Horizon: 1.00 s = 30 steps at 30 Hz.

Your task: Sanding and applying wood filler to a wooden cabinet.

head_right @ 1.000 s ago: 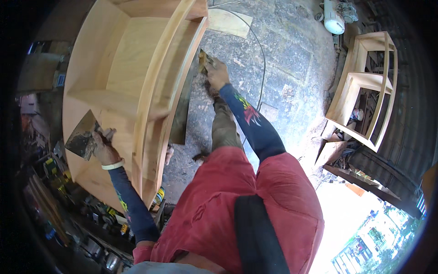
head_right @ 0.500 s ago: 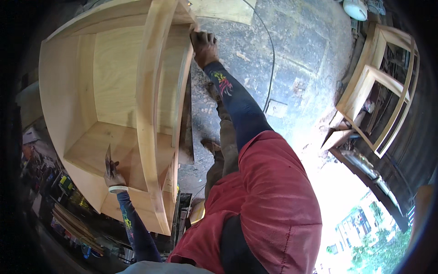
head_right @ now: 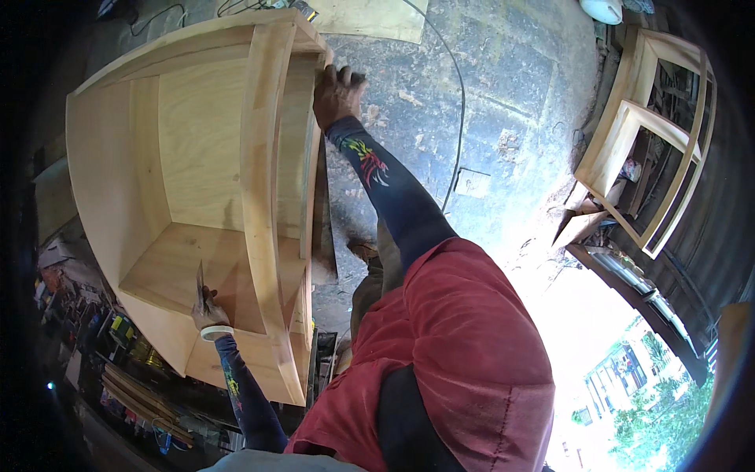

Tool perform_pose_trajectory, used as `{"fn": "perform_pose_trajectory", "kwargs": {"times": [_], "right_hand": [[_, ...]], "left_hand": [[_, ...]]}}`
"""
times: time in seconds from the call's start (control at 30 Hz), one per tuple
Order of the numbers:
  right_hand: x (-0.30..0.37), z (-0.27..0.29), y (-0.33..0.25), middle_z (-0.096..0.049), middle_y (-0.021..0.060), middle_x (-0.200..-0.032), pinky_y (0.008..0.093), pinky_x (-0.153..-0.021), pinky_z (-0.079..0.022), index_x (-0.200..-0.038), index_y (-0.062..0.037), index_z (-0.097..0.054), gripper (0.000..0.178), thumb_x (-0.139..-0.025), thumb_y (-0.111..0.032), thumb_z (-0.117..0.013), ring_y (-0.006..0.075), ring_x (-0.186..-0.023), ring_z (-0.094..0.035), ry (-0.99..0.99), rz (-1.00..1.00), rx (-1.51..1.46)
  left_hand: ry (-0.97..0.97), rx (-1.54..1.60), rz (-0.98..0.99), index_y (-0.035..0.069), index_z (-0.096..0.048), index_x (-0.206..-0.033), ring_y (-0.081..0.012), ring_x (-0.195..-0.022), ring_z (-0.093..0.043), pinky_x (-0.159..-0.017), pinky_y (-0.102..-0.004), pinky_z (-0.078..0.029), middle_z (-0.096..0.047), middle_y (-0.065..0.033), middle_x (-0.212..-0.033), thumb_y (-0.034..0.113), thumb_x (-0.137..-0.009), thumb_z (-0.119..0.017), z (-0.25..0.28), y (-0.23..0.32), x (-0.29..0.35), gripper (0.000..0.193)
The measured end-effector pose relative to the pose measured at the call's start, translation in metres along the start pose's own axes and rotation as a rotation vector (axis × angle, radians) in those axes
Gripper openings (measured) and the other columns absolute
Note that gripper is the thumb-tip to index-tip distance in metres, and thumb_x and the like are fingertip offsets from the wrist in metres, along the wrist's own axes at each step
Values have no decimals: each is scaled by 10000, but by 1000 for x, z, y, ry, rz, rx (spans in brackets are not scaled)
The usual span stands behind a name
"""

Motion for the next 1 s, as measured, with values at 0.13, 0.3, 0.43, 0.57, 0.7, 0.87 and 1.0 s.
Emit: {"fn": "perform_pose_trajectory", "kwargs": {"times": [0.13,0.3,0.43,0.57,0.7,0.87,1.0], "right_hand": [[-35,17,6,-549,43,-1325,668,-934,-357,-1166,-148,-675,273,-949,-214,-522,350,-1210,-476,460,25,70],[-15,-1,6,-544,33,-1360,715,-967,-353,-1284,-184,-634,378,-925,-229,-524,351,-1257,-469,542,43,163],[71,-27,-40,-549,56,-1303,697,-930,-389,-1343,-201,-613,447,-902,-233,-543,339,-1242,-493,157,180,123],[140,-59,-60,-545,85,-1257,695,-911,-401,-1381,-218,-597,530,-851,-219,-595,353,-1221,-504,-17,213,83],[94,-23,-32,-541,99,-1296,676,-918,-400,-1390,-212,-586,591,-804,-187,-653,378,-1201,-504,282,188,-123],[85,-16,-8,-549,91,-1238,649,-920,-399,-1301,-197,-589,431,-870,-184,-586,360,-1177,-502,536,252,-130],[84,-24,-7,-536,106,-1332,717,-879,-391,-1354,-225,-596,486,-872,-158,-592,387,-1206,-516,301,140,50]], "left_hand": [[43,136,-61,-1,-715,-1166,-275,-775,-723,-736,-405,-538,-743,-150,-833,258,-1028,-595,-1,-2,-1,317],[37,178,-1,-13,-732,-1070,-292,-769,-717,-725,-413,-534,-741,-163,-826,344,-1042,-565,3,17,-5,395],[31,97,21,-22,-735,-1013,-323,-789,-720,-724,-427,-536,-746,-171,-830,395,-1049,-522,4,6,-1,470],[-4,60,1,23,-753,-1049,-341,-838,-739,-749,-430,-549,-762,-170,-861,428,-1026,-537,-7,-12,-5,460],[5,15,18,56,-765,-1066,-349,-866,-744,-765,-432,-555,-770,-158,-889,471,-1018,-522,1,-8,-7,484],[63,102,-48,81,-773,-1069,-330,-863,-749,-757,-416,-549,-773,-138,-882,542,-1014,-492,-3,-2,-8,543],[63,116,-10,73,-773,-1057,-311,-856,-753,-761,-411,-550,-775,-129,-875,534,-1007,-530,3,-7,-2,523]]}}
Point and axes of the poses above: each hand's wrist, its own x-axis away from the middle knuckle, its own z-axis out of the back of the hand, y = z × x, the point moved 10 cm from there along -x, towards the middle knuckle
